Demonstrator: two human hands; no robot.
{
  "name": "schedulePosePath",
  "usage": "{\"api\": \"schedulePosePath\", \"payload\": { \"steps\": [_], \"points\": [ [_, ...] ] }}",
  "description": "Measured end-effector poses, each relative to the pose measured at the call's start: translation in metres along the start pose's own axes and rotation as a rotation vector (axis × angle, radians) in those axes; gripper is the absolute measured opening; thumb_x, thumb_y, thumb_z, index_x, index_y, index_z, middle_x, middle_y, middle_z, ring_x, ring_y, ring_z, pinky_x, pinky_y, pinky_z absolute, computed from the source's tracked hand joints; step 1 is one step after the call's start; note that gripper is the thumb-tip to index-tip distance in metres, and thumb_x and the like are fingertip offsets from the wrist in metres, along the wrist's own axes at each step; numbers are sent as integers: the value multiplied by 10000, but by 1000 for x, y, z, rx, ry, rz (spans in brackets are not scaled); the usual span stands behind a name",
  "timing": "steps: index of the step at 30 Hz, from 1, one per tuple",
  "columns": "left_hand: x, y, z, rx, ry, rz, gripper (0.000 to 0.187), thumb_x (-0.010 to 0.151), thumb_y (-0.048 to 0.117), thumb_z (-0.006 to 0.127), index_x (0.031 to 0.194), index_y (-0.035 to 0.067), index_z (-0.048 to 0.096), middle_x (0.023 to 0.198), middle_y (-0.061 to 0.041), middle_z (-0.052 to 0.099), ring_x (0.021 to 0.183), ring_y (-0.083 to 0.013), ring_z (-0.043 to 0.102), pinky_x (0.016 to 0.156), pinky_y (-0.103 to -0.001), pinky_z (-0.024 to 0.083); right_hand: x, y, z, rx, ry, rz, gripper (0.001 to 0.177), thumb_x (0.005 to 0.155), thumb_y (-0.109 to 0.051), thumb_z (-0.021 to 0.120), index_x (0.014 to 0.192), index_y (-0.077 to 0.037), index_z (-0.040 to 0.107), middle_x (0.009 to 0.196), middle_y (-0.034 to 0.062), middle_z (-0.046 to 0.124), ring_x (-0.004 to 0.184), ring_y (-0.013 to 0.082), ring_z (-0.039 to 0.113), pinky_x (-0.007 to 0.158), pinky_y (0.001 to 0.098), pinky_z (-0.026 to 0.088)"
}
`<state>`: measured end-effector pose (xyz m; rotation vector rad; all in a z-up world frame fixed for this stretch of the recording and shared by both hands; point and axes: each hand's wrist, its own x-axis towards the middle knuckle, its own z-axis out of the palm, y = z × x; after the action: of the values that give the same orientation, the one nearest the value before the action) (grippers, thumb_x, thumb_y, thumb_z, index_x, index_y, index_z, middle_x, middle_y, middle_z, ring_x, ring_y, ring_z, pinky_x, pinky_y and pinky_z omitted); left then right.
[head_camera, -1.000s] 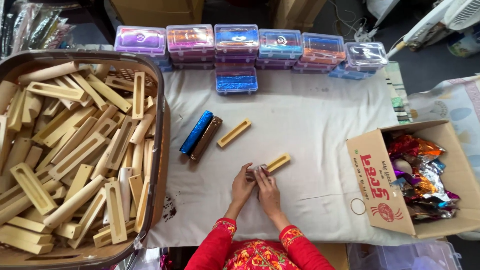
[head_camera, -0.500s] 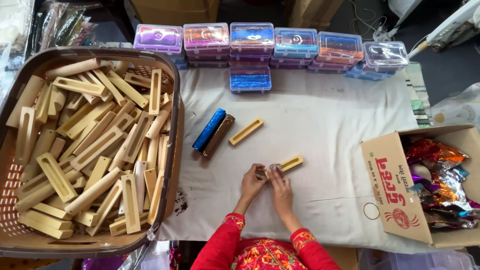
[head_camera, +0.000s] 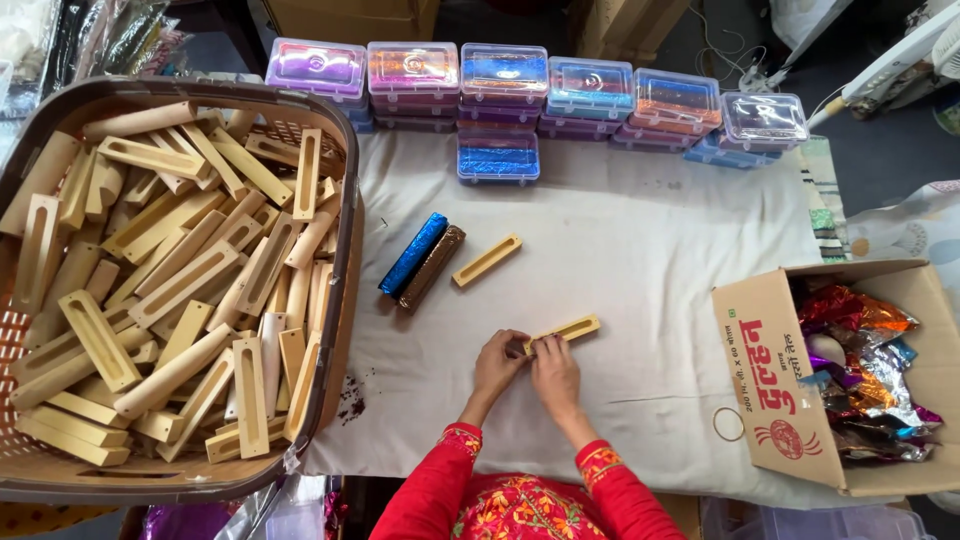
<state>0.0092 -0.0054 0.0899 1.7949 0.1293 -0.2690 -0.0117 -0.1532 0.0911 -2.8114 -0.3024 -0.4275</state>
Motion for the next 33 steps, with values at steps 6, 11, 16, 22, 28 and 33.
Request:
{"api": "schedulePosePath", "payload": {
  "steps": [6,11,16,22,28,33],
  "points": [
    [2,-3,-1,7,-19,3,356,742,54,834,1080,114,738,1078,-10,712,783,-127,742,722,-293,568,14,27,-43,231,-196,191,275,865,-60,618,1106,-160,706,1132,7,701,1088,275,641,856,416,554],
    [-2,7,-5,42,-29,-20,345,750,75,839,1077,124,741,1065,1,706,771,-129,736,721,-297,554,11,40,-26,140,-60,337,226,883,-74,636,1064,-185,712,1134,-16,718,1060,282,641,860,413,558],
    [-1,2,-1,49,-11,-27,338,754,95,847,1074,134,744,1045,5,709,778,-136,731,717,-299,555,-6,-6,-9,239,-55,222,252,866,-63,648,1086,-173,702,1134,18,705,1080,285,645,900,419,552],
    [-6,2,-4,90,1,65,346,773,103,812,1106,139,728,1058,-4,694,819,-150,725,743,-311,560,4,21,-35,314,-134,145,224,927,-116,632,1130,-161,715,1191,18,717,1087,282,652,909,399,541],
    [-5,5,-6,185,1,113,334,808,115,806,1123,134,697,1032,-6,693,828,-175,697,771,-321,557,1,37,-35,168,8,407,296,943,-127,630,1230,-145,701,1277,38,701,1130,290,648,967,401,526],
    [10,-26,-1,112,-28,76,362,770,94,815,1118,142,728,1040,-3,699,826,-165,707,754,-317,568,-15,-19,-15,181,-69,-85,732,781,117,523,1476,-113,522,1541,64,522,1266,303,601,1051,378,513]
  ]
}}
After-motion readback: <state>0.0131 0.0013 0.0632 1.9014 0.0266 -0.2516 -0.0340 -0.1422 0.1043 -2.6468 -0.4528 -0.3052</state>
